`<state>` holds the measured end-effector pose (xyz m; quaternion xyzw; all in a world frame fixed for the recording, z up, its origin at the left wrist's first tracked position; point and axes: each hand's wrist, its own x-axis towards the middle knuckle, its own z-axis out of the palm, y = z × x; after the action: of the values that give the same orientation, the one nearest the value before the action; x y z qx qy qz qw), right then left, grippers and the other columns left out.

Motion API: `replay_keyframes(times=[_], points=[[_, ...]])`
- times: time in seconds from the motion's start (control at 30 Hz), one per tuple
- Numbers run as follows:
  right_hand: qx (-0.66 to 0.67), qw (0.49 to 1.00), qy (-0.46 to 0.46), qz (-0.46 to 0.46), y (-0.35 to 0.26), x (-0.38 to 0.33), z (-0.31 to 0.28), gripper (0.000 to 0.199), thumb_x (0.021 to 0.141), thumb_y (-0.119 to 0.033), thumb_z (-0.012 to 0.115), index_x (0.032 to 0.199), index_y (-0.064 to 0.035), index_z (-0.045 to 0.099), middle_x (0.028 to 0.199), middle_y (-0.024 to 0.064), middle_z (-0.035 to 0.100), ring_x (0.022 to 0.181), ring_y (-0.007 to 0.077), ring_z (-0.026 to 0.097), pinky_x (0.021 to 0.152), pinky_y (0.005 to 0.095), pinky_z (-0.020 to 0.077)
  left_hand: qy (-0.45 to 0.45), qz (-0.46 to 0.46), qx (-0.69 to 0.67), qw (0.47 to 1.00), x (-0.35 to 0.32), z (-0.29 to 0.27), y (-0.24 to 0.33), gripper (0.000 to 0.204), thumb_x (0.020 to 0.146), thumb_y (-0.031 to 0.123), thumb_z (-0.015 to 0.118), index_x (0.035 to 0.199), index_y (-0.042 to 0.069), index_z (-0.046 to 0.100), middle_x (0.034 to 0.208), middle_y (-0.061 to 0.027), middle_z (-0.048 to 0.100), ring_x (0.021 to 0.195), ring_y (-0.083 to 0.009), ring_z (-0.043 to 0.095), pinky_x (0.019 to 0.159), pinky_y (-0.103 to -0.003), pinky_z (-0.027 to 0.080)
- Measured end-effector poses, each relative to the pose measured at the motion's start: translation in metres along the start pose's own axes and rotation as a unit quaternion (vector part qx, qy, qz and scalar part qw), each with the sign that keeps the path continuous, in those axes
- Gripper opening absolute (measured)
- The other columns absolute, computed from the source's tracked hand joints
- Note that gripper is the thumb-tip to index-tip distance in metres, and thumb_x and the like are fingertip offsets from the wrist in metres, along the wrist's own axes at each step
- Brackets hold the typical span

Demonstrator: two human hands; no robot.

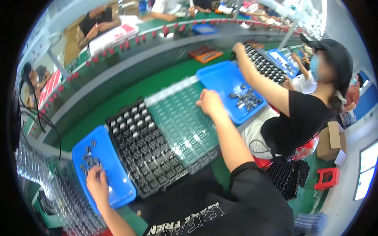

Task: Assembling small metal and plastic electronic components and placing them into a grid tray.

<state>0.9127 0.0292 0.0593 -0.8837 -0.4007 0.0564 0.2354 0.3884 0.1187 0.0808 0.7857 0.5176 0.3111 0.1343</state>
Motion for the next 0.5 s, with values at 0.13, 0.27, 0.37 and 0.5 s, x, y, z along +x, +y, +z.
replay_keyframes(times=[0.13, 0.27, 0.37, 0.5], points=[[0.022, 0.999, 0.031, -0.019, 0.005, 0.003, 0.010, 0.022, 0.077, -0.017, 0.081, 0.090, -0.0054, 0.068, 0.082, 0.0168, 0.072, 0.083, 0.0346, 0.070, 0.076, 0.0440, 0.0551, -0.016, -0.125, -0.030, 0.992, -0.002, 0.001, 0.010, 0.013, 0.092, 0.001, 0.064, 0.105, 0.001, 0.068, 0.094, -0.0109, 0.070, 0.079, -0.0155, 0.066, 0.070, -0.030, 0.051], [0.043, 0.996, 0.037, -0.062, 0.018, 0.009, 0.010, 0.014, 0.080, -0.012, 0.075, 0.093, -0.0068, 0.072, 0.083, 0.0145, 0.071, 0.082, 0.0321, 0.070, 0.075, 0.0423, 0.0549, 0.037, -0.137, -0.095, 0.985, -0.002, 0.011, 0.007, 0.019, 0.094, 0.000, 0.060, 0.112, 0.001, 0.067, 0.095, -0.0058, 0.071, 0.076, -0.0123, 0.062, 0.067, -0.027, 0.049], [0.059, 0.996, 0.031, -0.056, 0.016, 0.016, -0.003, 0.013, 0.081, -0.010, 0.073, 0.094, -0.0080, 0.073, 0.084, 0.0128, 0.070, 0.081, 0.0297, 0.069, 0.075, 0.0409, 0.0545, 0.039, -0.156, -0.173, 0.972, -0.010, 0.013, -0.006, 0.025, 0.096, 0.000, 0.057, 0.119, 0.000, 0.065, 0.101, -0.0046, 0.070, 0.075, -0.0095, 0.059, 0.067, -0.024, 0.047], [0.041, 0.997, -0.014, -0.057, 0.017, 0.007, -0.016, 0.015, 0.081, -0.008, 0.073, 0.097, -0.0072, 0.072, 0.084, 0.0112, 0.069, 0.080, 0.0268, 0.067, 0.075, 0.0388, 0.0538, 0.024, -0.219, -0.416, 0.883, -0.018, 0.006, 0.003, 0.031, 0.098, 0.001, 0.054, 0.128, -0.001, 0.062, 0.116, -0.0087, 0.067, 0.080, -0.0109, 0.062, 0.070, -0.025, 0.051]])
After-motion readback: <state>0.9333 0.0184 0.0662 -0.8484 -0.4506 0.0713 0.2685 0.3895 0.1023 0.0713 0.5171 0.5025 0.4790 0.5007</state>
